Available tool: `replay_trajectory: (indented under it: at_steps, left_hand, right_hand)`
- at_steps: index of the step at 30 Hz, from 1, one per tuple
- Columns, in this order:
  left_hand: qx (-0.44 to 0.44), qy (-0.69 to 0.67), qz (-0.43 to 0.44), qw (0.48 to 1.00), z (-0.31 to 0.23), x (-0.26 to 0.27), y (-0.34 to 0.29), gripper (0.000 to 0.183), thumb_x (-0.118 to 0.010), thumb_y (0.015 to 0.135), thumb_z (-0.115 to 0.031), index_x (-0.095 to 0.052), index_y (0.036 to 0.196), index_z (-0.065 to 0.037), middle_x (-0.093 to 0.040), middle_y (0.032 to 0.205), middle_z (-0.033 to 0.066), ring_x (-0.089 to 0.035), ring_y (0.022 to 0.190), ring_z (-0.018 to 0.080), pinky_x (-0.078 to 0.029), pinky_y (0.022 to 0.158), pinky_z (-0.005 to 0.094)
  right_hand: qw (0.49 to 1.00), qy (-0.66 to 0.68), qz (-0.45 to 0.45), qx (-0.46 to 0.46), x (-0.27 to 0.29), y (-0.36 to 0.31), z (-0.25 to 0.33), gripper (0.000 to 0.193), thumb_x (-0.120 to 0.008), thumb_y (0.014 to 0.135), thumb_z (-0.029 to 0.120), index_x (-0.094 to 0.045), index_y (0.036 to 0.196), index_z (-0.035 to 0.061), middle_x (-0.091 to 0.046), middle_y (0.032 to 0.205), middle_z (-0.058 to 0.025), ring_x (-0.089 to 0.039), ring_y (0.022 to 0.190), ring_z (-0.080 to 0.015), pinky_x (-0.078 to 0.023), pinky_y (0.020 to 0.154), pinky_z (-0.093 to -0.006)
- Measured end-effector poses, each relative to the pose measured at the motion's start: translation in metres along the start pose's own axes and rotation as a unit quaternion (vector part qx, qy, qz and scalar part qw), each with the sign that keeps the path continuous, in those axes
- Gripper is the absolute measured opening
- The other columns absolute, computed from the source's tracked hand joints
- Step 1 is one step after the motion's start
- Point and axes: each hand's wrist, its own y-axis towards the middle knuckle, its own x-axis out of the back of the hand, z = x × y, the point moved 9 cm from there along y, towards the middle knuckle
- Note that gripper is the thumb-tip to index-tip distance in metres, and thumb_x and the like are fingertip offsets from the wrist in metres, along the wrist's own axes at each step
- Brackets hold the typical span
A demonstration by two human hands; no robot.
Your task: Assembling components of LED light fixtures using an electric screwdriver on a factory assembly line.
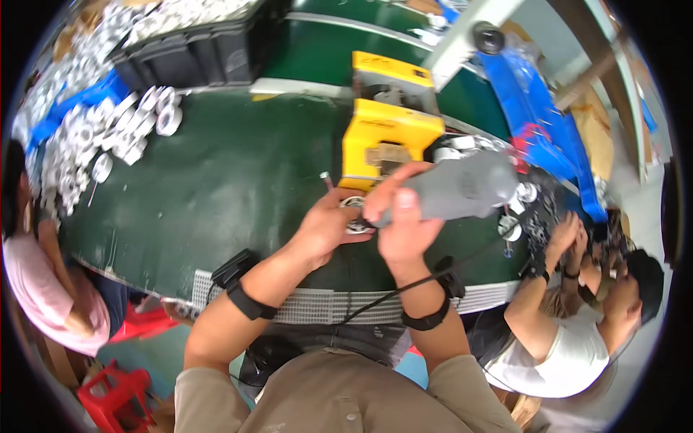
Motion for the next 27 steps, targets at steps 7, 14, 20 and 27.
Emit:
replay_trajectory:
  at_steps: [7,14,20,27]
  left_hand:
    - [-0.02,0.29,0.012,0.957,-0.045,0.03,-0.024,0.03,-0.05,0.092,-0.01,-0.05,0.12,0.0,-0.063,0.098,0.0142,-0.067,0.073,0.0219,-0.058,0.067,0.0312]
    - [-0.398,0.578,-0.526,0.48,-0.156,0.133,-0.112,0.051,-0.06,0.088,-0.029,-0.05,0.124,0.007,-0.066,0.076,0.0122,-0.06,0.053,0.0158,-0.045,0.046,0.0303]
    - [-0.043,0.423,0.052,0.904,-0.064,0.031,-0.061,0.04,-0.061,0.092,-0.032,-0.068,0.085,0.007,-0.066,0.066,0.0072,-0.064,0.06,0.0141,-0.051,0.054,0.0268]
    - [0.013,0.156,0.3,0.941,0.012,-0.055,-0.039,0.053,-0.053,0.096,-0.031,-0.041,0.137,0.001,-0.054,0.125,0.014,-0.055,0.114,0.0215,-0.05,0.093,0.035]
  right_hand:
    - [0.991,0.077,0.092,0.059,0.023,-0.005,0.006,0.081,-0.055,0.085,0.063,-0.034,0.133,0.0006,-0.055,0.111,-0.0145,-0.055,0.103,-0.0222,-0.044,0.089,-0.0353]
    - [0.611,-0.734,-0.274,-0.111,0.314,-0.038,0.049,0.065,-0.078,0.07,0.034,-0.054,0.121,0.0035,-0.059,0.111,-0.0229,-0.055,0.102,-0.041,-0.044,0.091,-0.0461]
    - [0.748,-0.635,-0.186,0.045,0.19,-0.069,0.074,0.047,-0.082,0.065,0.017,-0.062,0.105,0.0037,-0.064,0.095,-0.0157,-0.058,0.096,-0.0351,-0.045,0.086,-0.0428]
    - [0.805,-0.548,0.08,0.213,0.04,-0.084,0.056,0.052,-0.086,0.059,0.02,-0.061,0.102,0.0058,-0.061,0.101,-0.0099,-0.053,0.107,-0.0311,-0.039,0.094,-0.0486]
